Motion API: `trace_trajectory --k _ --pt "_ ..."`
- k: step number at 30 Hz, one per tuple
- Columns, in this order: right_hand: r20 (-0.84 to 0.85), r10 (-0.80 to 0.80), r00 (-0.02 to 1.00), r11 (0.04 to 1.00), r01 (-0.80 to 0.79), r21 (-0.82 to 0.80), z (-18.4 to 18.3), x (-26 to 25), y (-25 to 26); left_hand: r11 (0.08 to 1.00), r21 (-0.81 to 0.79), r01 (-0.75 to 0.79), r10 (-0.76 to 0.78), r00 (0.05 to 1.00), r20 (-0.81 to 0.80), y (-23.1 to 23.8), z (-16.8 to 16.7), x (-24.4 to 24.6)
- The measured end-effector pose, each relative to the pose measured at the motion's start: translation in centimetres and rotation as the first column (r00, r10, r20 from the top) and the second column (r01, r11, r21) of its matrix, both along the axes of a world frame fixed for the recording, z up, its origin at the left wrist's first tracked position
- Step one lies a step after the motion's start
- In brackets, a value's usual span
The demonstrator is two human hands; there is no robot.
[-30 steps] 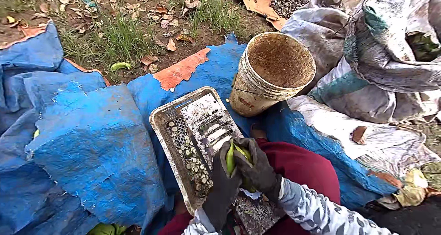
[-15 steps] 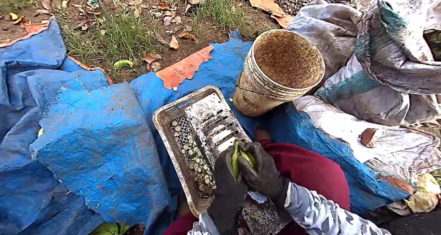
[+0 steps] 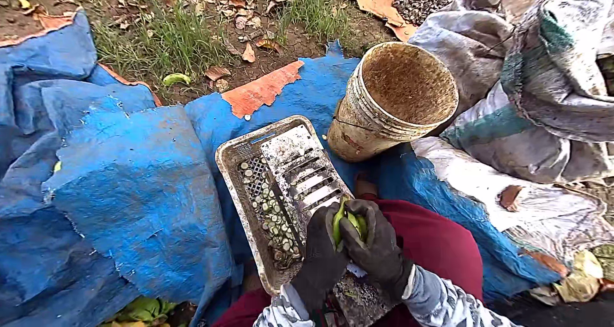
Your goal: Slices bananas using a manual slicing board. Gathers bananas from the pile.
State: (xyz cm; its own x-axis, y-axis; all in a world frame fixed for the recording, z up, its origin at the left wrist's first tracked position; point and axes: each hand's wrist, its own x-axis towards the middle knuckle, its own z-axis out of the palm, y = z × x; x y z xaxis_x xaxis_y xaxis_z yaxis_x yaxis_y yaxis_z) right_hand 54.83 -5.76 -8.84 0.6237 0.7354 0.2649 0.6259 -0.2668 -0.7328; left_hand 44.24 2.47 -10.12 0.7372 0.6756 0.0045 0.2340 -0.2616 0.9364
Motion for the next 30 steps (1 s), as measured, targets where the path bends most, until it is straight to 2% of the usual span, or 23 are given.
trace_trajectory --k 2,4,6,8,10,12,14,16,17,18,20,21,23,25,26,28,30 --pt "-0.021 -0.069 0.997 0.997 0.068 -0.026 -0.5 -0.1 1.0 1.0 0.009 -0.002 0.002 0.998 -0.056 1.1 -0.6 0.7" --pt "-0.091 -0.139 0.986 0.985 0.128 -0.115 -1.0 1.0 5.4 0.998 -0.066 -0.022 0.01 0.984 -0.18 5.4 -1.2 2.6" --pt "-0.145 -0.133 0.98 0.969 0.098 -0.225 -0.8 2.6 10.3 0.999 -0.027 -0.04 0.03 0.952 -0.304 9.9 -1.3 4.3" --pt "-0.136 -0.094 0.986 0.96 0.053 -0.275 0.0 3.4 11.9 1.0 0.017 -0.014 0.02 0.926 -0.377 11.5 -0.3 4.7" --pt "-0.064 -0.067 0.996 0.973 0.051 -0.224 0.6 2.2 8.7 0.996 0.082 0.047 -0.018 0.948 -0.319 9.3 0.7 3.2" --pt "0.034 -0.053 0.998 0.991 0.057 -0.119 1.3 0.6 3.1 0.985 0.118 0.126 -0.105 0.98 -0.171 4.9 1.3 0.8" --pt "0.114 -0.06 0.992 0.996 0.067 -0.061 1.2 -1.0 -1.2 0.951 0.277 0.138 -0.137 0.99 -0.024 0.9 0.3 -0.7" --pt "0.202 -0.109 0.973 0.994 0.113 -0.009 0.0 -1.1 -0.9 0.902 0.428 0.051 -0.086 0.994 0.063 0.3 -1.3 0.3" --pt "0.228 -0.132 0.965 0.991 0.137 -0.008 -0.5 -0.4 0.9 0.905 0.426 0.02 -0.043 0.998 0.045 1.3 -1.7 1.4" --pt "0.238 -0.139 0.961 0.988 0.15 -0.028 -0.9 0.5 3.4 0.926 0.378 0.019 -0.004 0.999 -0.04 3.0 -1.9 2.5" --pt "0.116 -0.077 0.99 0.988 0.092 -0.127 -0.5 2.3 8.3 0.971 0.235 0.032 0.029 0.967 -0.253 7.3 -1.0 4.1" --pt "-0.001 -0.025 1.0 0.989 0.024 -0.148 0.6 3.3 9.9 0.989 0.15 -0.002 0.037 0.972 -0.232 9.1 -0.1 4.4" --pt "-0.21 0.102 0.972 0.995 -0.097 0.033 2.6 4.2 10.7 1.0 -0.016 0.027 -0.029 0.992 -0.119 10.8 2.2 2.6" --pt "-0.467 0.256 0.847 0.953 -0.139 0.27 3.9 4.5 9.5 0.994 -0.07 0.082 -0.083 0.996 -0.015 10.2 3.8 -0.3" --pt "-0.569 0.346 0.746 0.919 -0.149 0.365 4.3 4.8 9.0 0.997 -0.013 0.079 -0.079 0.997 0.005 9.8 4.3 -1.4" --pt "-0.651 0.458 0.605 0.874 -0.172 0.455 4.4 4.7 8.3 0.976 0.206 0.067 -0.063 0.998 -0.028 8.7 4.8 -2.7" --pt "-0.618 0.466 0.633 0.874 -0.222 0.431 4.3 4.2 7.4 0.927 0.373 0.03 -0.004 0.997 -0.072 6.9 5.2 -3.2"
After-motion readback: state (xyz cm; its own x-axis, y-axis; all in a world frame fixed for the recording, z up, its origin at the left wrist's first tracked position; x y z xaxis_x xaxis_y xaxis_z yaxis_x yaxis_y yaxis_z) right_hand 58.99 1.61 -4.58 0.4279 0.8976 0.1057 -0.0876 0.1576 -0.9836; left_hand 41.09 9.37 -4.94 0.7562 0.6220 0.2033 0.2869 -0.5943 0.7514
